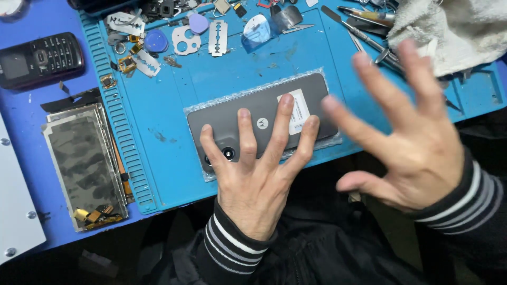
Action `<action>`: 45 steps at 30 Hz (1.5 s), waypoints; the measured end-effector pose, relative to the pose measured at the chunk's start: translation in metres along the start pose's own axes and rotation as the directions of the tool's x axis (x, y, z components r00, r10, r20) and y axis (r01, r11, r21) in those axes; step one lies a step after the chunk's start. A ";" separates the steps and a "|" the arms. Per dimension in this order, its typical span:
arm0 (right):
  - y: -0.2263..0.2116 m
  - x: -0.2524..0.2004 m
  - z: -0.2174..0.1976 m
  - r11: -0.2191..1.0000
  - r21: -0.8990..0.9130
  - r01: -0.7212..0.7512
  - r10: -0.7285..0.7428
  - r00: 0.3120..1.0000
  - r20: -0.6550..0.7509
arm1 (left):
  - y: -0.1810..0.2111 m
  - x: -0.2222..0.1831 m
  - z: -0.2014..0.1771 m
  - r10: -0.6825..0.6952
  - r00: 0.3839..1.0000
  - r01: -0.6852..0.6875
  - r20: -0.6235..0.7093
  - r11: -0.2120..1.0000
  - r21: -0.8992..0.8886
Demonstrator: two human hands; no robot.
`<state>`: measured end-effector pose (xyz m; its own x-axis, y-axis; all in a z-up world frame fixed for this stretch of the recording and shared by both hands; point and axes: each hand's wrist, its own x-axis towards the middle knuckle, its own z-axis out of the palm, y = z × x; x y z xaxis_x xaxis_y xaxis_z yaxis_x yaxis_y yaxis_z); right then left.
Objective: The person presses and rubs the back cover of a Motorola smartphone with both hands while it lies on a blue repair mat, repeatedly applying pressure across the cover surface and repositioning the phone during the work.
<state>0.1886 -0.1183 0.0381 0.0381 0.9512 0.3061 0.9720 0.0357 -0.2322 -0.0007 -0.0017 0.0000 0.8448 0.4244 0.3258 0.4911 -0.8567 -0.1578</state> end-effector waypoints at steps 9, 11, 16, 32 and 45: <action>0.002 0.030 0.020 1.000 -0.013 -0.001 0.002 0.998 0.067 | 0.001 0.000 0.000 -0.016 1.000 0.017 0.012 0.997 -0.076; 0.011 0.034 0.012 0.997 -0.075 -0.032 0.035 0.999 0.036 | 0.001 0.000 0.001 -0.022 1.000 0.022 -0.001 0.998 -0.067; 0.004 0.046 0.018 1.000 0.014 0.028 -0.028 0.999 0.026 | 0.002 0.000 0.000 -0.027 1.000 0.028 0.005 0.996 -0.083; 0.005 0.045 -0.002 0.962 -0.268 -0.046 0.030 0.998 -0.061 | 0.001 -0.001 0.003 -0.034 0.999 0.032 -0.021 0.996 -0.079; 0.006 0.017 0.007 0.984 -0.149 -0.097 0.099 0.995 0.003 | 0.000 0.001 -0.002 -0.015 1.000 0.016 0.015 0.999 -0.048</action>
<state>0.1933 -0.0997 0.0357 0.1334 0.9511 0.2787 0.9874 -0.1032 -0.1203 -0.0002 -0.0022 0.0026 0.8402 0.4418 0.3144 0.4939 -0.8628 -0.1075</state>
